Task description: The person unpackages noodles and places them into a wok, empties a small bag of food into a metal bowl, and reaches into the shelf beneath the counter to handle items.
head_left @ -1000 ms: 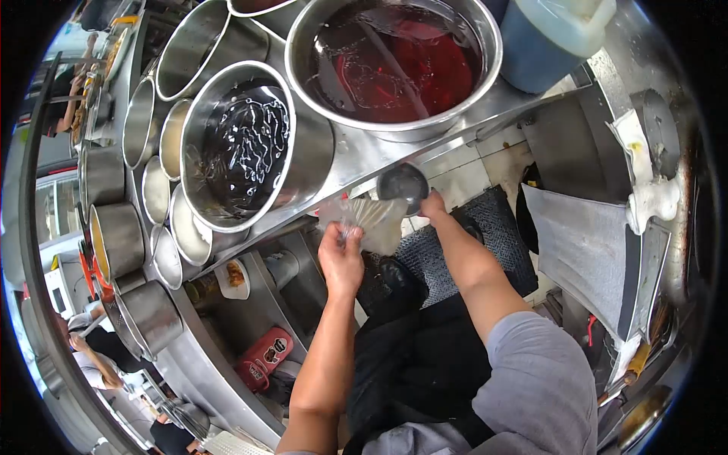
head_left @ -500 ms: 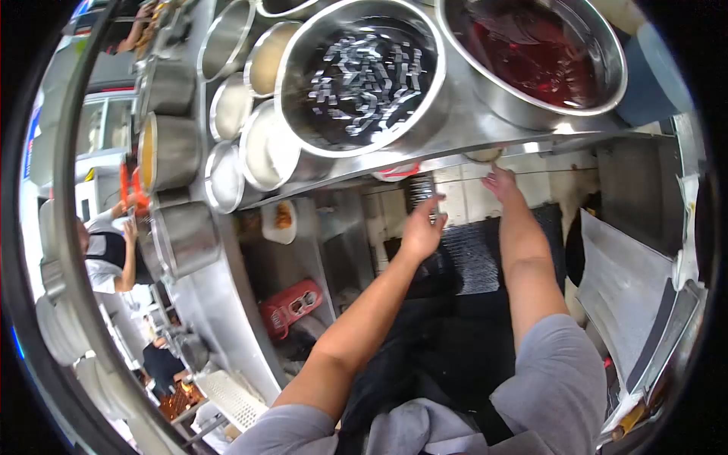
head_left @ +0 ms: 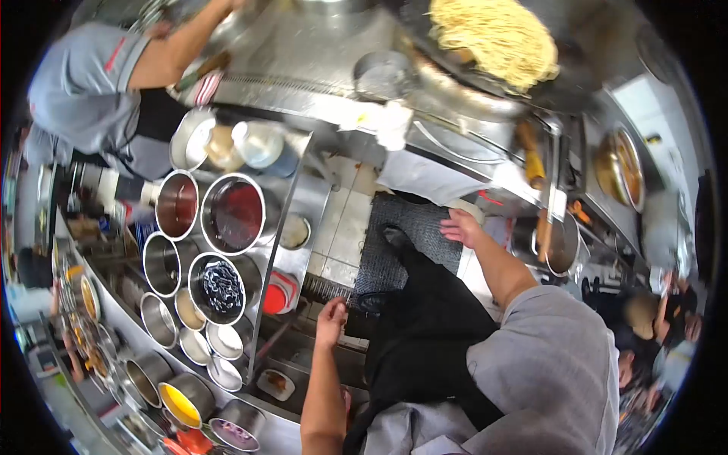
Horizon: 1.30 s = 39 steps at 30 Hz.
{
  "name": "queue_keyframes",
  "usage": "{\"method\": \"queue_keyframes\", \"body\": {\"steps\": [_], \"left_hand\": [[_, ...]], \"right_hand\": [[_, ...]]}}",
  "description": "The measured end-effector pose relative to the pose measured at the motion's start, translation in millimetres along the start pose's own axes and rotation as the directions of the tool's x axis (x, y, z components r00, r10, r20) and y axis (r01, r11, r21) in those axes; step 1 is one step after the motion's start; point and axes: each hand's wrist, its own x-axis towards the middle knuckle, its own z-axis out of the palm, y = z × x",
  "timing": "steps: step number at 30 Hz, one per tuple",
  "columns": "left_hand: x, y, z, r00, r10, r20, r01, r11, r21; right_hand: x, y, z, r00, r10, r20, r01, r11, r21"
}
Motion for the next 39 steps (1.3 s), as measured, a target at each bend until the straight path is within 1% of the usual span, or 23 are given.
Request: {"method": "queue_keyframes", "body": {"steps": [1, 3, 7, 10, 11, 12, 14, 15, 16, 17, 18, 20, 22, 24, 26, 28, 29, 31, 33, 34, 36, 38, 39], "left_hand": [[-5, 24, 6, 0.996, -0.07, 0.059, 0.071, 0.997, -0.009], [-8, 64, 18, 0.985, 0.022, 0.174, -0.01, 0.998, -0.068], [-14, 140, 58, 0.962, 0.086, 0.26, -0.058, 0.992, -0.114], [-10, 179, 86, 0.936, 0.141, 0.322, -0.11, 0.988, -0.112], [-11, 186, 98, 0.927, 0.105, 0.361, -0.092, 0.994, -0.054], [-11, 191, 112, 0.916, 0.066, 0.396, -0.072, 0.997, 0.002], [-8, 198, 132, 0.904, 0.024, 0.427, -0.066, 0.994, 0.083], [-4, 198, 140, 0.899, -0.034, 0.438, -0.041, 0.986, 0.162], [0, 199, 147, 0.89, -0.096, 0.445, -0.017, 0.97, 0.242], [5, 200, 154, 0.886, -0.104, 0.452, -0.023, 0.964, 0.266], [10, 199, 163, 0.9, -0.146, 0.41, 0.005, 0.946, 0.325], [28, 195, 178, 0.904, -0.194, 0.382, 0.03, 0.918, 0.395], [56, 185, 189, 0.953, -0.121, 0.277, -0.106, 0.724, 0.681], [81, 185, 205, 0.943, -0.06, 0.326, -0.214, 0.639, 0.739], [110, 176, 218, 0.849, 0.142, 0.509, -0.492, 0.563, 0.663], [125, 178, 238, 0.827, 0.105, 0.552, -0.495, 0.602, 0.627], [158, 162, 238, 0.761, -0.03, 0.648, -0.321, 0.85, 0.417], [127, 187, 289, 0.743, -0.014, 0.669, 0.118, 0.987, -0.111], [116, 201, 315, 0.76, 0.207, 0.616, -0.049, 0.964, -0.263], [107, 204, 329, 0.837, 0.214, 0.503, 0.063, 0.877, -0.477], [111, 211, 327, 0.795, 0.302, 0.525, -0.087, 0.915, -0.395], [74, 230, 332, 0.863, 0.204, 0.462, 0.017, 0.903, -0.43], [61, 227, 334, 0.937, 0.09, 0.337, 0.05, 0.921, -0.386]], "right_hand": [[-30, -11, -7, 0.986, -0.072, 0.151, 0.05, 0.988, 0.15], [-87, -34, -11, 0.89, -0.26, 0.375, 0.106, 0.917, 0.384], [-128, -49, -26, 0.782, -0.46, 0.42, 0.16, 0.8, 0.578], [-97, -50, -41, 0.877, -0.394, 0.275, 0.21, 0.829, 0.518], [-66, -44, -52, 0.953, -0.301, -0.011, 0.275, 0.854, 0.442], [-42, -44, -61, 0.932, -0.194, -0.307, 0.301, 0.886, 0.352], [-21, -49, -63, 0.952, -0.193, -0.239, 0.218, 0.972, 0.083], [80, -9, -72, 0.812, -0.58, -0.064, 0.553, 0.801, -0.229], [99, -8, -50, 0.842, -0.527, -0.12, 0.411, 0.769, -0.49], [30, -38, -19, 0.725, -0.679, -0.112, 0.546, 0.666, -0.508], [11, -53, -1, 0.753, -0.657, -0.042, 0.497, 0.609, -0.618], [-18, -61, 19, 0.829, -0.544, 0.13, 0.523, 0.672, -0.524], [-30, -41, 26, 0.772, -0.52, 0.366, 0.615, 0.463, -0.639], [-59, -35, 25, 0.786, -0.199, 0.585, 0.613, 0.371, -0.698], [-102, -42, 14, 0.594, -0.253, 0.764, 0.755, 0.503, -0.421], [-123, -62, 9, 0.47, -0.214, 0.857, 0.328, 0.943, 0.056], [-154, -78, 8, 0.527, -0.321, 0.787, 0.136, 0.946, 0.294], [-150, -98, 29, 0.541, -0.537, 0.647, -0.015, 0.763, 0.646], [-135, -111, 56, 0.65, -0.663, 0.372, 0.011, 0.498, 0.867], [-104, -115, 80, 0.804, -0.581, 0.124, 0.156, 0.408, 0.899], [-87, -130, 106, 0.776, -0.614, -0.143, 0.396, 0.298, 0.869], [-46, -126, 120, 0.756, -0.623, -0.201, 0.463, 0.292, 0.837], [-45, -125, 118, 0.747, -0.641, -0.178, 0.532, 0.415, 0.738]]}}
